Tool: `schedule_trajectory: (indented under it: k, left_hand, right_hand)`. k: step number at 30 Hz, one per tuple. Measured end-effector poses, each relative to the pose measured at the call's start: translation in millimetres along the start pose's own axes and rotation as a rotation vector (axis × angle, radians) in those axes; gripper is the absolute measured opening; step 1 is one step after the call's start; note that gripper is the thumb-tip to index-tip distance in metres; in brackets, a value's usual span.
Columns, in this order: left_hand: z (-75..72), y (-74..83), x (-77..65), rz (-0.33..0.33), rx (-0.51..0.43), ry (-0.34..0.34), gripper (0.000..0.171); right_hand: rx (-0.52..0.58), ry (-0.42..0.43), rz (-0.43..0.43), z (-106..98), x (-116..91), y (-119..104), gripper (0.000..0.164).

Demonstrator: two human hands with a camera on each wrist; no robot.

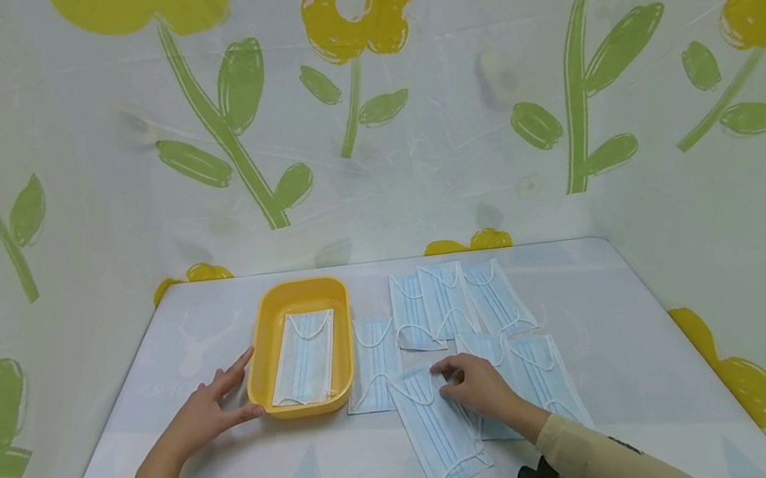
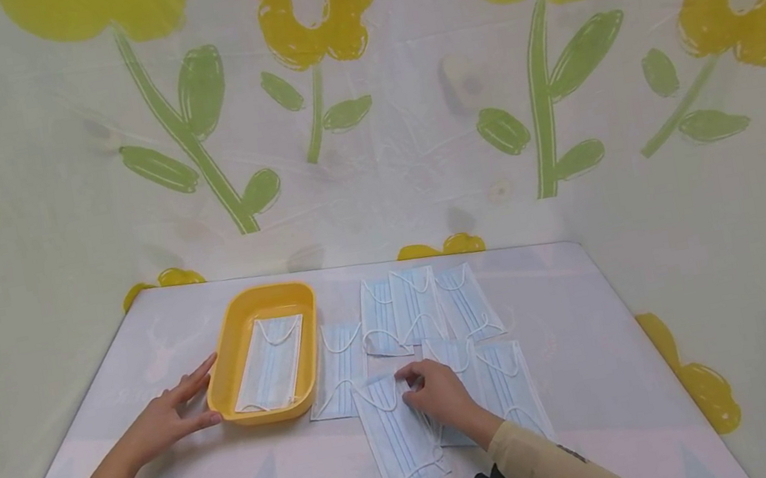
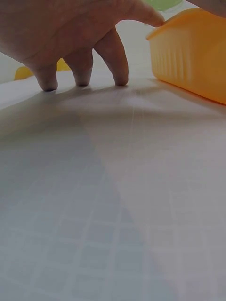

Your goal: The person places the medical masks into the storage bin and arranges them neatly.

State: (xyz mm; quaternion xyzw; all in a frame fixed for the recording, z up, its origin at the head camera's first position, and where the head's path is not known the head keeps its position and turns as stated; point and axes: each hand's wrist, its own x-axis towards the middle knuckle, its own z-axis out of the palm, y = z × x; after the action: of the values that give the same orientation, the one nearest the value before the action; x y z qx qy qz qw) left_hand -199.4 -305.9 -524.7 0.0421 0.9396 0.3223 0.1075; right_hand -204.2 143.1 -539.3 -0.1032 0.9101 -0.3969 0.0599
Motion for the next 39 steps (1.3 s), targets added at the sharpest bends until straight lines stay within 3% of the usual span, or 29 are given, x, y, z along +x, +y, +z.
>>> schedule_trajectory:
  k: [16,30,39]
  left_hand:
    - [-0.8,2.8,-0.8,-0.022,-0.011,-0.015,0.103]
    - [-1.3,3.2,-1.4,-0.025,-0.009,-0.019,0.103]
    - [-3.0,2.3,-1.5,0.007,-0.017,-0.008,0.102]
  right_hand:
    - [0.049,0.035,0.033,-0.4,2.9,1.7,0.044]
    - [0.037,-0.003,0.014,0.9,0.1,1.4,0.035]
    - [0.051,-0.007,0.013,0.0,1.7,-0.1,0.050]
